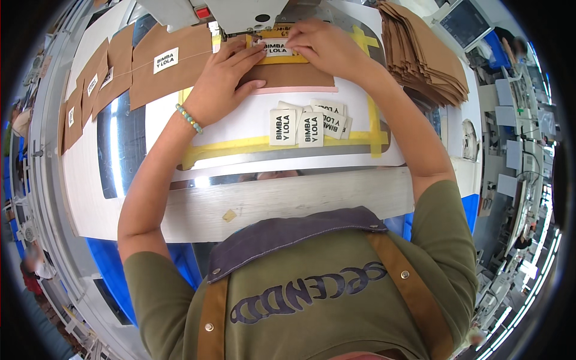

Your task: Sewing brand labels onto small brown leather or cardstock pieces using an industrial sewing machine.

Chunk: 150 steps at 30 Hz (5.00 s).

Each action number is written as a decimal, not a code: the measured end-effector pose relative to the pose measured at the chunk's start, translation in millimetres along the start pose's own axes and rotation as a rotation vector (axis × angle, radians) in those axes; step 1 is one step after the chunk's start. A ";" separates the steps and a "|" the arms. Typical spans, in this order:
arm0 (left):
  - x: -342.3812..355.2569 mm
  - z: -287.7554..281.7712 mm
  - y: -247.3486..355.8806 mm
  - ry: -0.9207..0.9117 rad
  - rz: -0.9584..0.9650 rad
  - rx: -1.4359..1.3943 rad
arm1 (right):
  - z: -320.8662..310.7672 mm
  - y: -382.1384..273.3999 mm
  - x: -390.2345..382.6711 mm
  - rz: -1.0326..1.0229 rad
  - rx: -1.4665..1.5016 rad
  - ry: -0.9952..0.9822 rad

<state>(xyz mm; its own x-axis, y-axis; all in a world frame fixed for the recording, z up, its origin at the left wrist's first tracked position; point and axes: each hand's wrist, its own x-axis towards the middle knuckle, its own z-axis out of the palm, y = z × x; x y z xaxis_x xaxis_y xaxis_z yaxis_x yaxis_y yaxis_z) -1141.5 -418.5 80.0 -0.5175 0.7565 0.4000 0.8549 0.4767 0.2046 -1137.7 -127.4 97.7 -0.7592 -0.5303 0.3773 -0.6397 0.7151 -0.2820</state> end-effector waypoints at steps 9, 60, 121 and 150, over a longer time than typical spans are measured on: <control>7.9 -0.2 -4.0 0.010 -0.012 -0.093 | 12.3 -21.7 -9.5 -0.208 -0.281 0.028; -33.6 -87.8 45.5 0.070 -0.105 -0.431 | -45.3 -43.9 -23.8 0.044 0.057 -0.059; 3.5 -6.6 -15.4 -0.034 -0.006 0.056 | -31.4 -16.6 -61.2 0.396 0.506 0.367; -40.0 -45.3 -59.9 -0.135 -0.181 -0.088 | -23.4 -62.5 -87.3 0.172 0.060 0.049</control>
<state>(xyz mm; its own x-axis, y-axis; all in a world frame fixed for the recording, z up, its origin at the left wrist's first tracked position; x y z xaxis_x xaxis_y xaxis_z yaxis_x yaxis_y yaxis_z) -1170.4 -497.7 92.2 -0.6578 0.7180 0.2276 0.7445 0.5738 0.3413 -1028.7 -115.1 103.1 -0.8520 -0.3790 0.3611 -0.5084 0.7637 -0.3979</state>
